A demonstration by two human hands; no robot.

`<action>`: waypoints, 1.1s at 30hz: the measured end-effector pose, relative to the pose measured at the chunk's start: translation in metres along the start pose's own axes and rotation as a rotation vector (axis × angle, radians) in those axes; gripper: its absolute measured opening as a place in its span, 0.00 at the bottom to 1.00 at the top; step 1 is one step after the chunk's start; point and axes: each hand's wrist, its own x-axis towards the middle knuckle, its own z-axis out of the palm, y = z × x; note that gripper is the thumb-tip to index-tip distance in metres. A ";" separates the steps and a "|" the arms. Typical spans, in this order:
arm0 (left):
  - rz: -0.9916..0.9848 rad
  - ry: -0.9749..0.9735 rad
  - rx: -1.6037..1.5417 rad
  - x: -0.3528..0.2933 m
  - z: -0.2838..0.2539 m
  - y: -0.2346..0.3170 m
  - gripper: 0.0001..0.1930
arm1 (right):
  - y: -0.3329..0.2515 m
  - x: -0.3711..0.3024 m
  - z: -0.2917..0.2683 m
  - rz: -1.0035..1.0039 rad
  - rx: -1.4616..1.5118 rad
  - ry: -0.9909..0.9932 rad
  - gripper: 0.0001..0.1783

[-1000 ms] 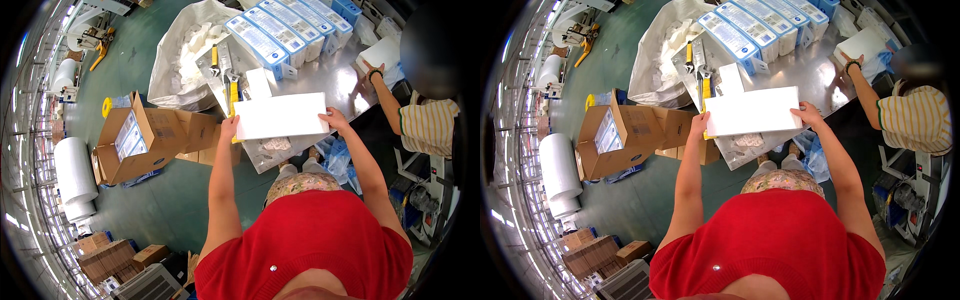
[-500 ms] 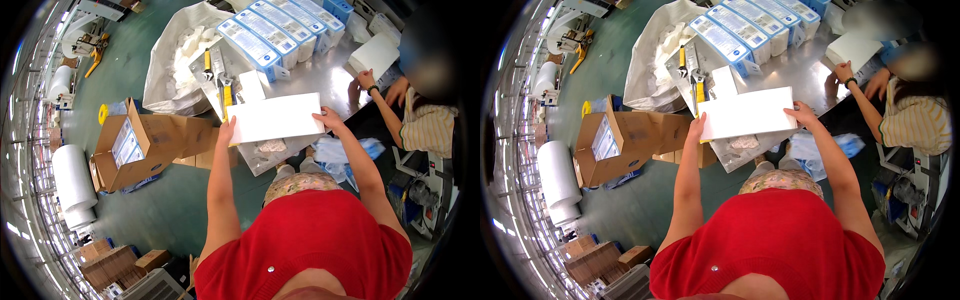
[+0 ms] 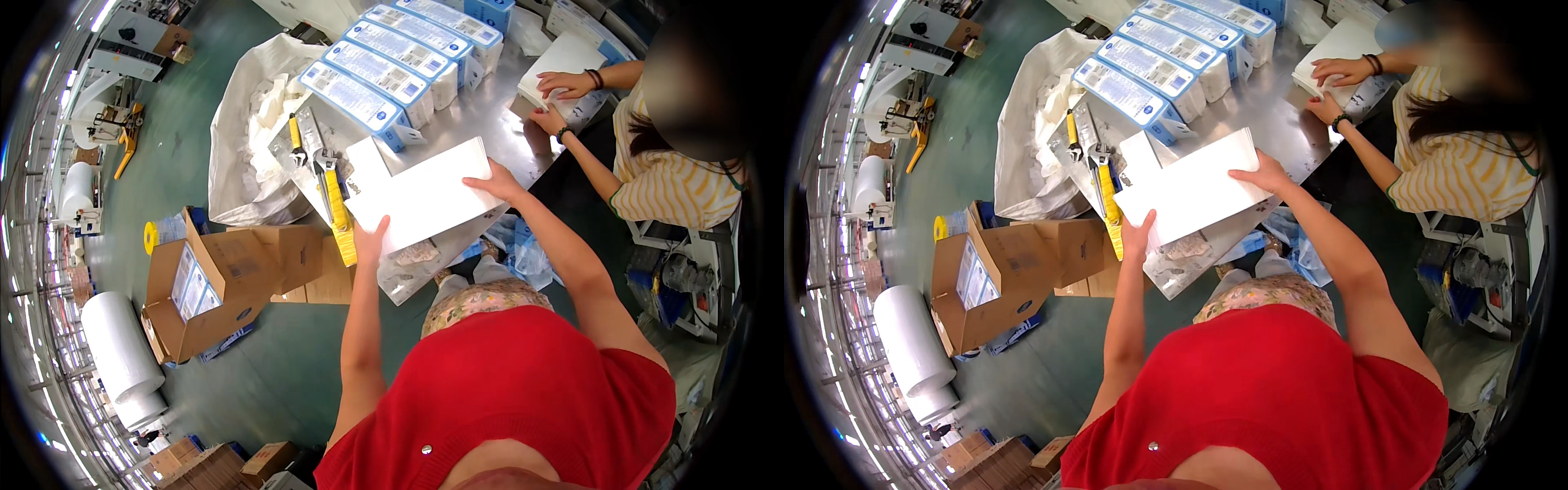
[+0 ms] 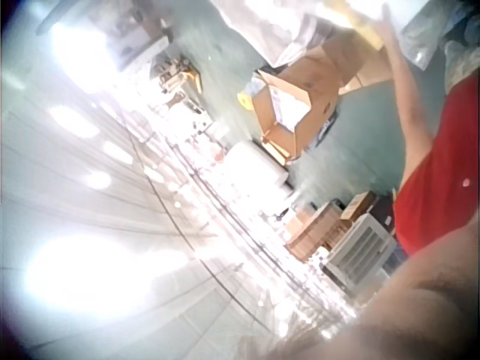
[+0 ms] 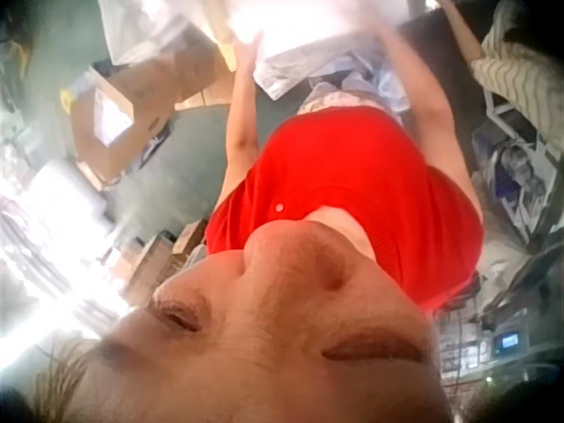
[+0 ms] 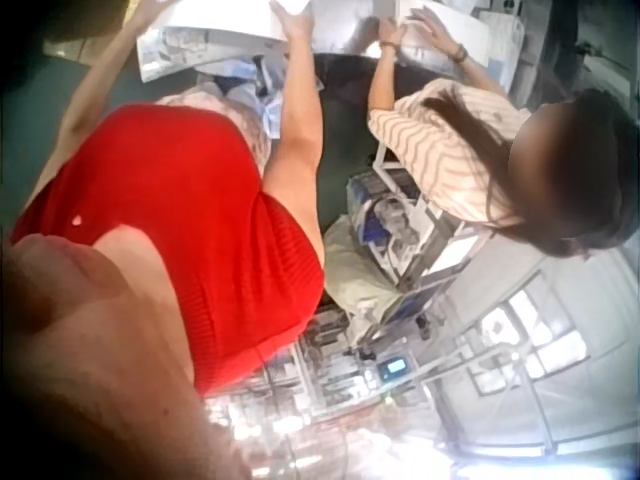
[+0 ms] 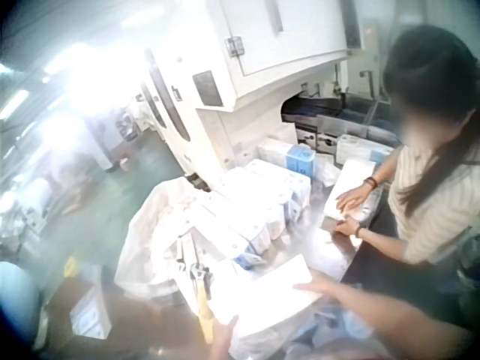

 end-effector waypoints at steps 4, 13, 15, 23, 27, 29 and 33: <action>0.027 0.031 0.088 0.009 0.018 -0.002 0.32 | -0.001 0.009 -0.019 0.006 -0.163 0.037 0.41; -0.126 -0.020 0.160 0.003 0.013 -0.018 0.31 | 0.027 0.010 -0.026 0.093 -0.218 0.057 0.43; -0.114 0.016 0.161 0.003 0.009 -0.023 0.29 | 0.016 0.005 -0.027 0.151 -0.175 0.045 0.44; -0.067 0.172 0.081 0.028 -0.030 -0.058 0.12 | 0.064 0.024 -0.016 0.081 -0.087 0.101 0.40; -0.178 0.151 -0.068 0.024 -0.019 -0.029 0.10 | 0.031 0.002 -0.020 0.132 -0.099 0.109 0.37; -0.162 0.150 -0.057 0.025 -0.028 -0.027 0.10 | 0.025 0.000 -0.017 0.135 -0.116 0.110 0.37; 0.080 0.120 0.365 0.032 -0.034 -0.020 0.09 | 0.038 0.009 -0.008 0.140 -0.055 0.070 0.37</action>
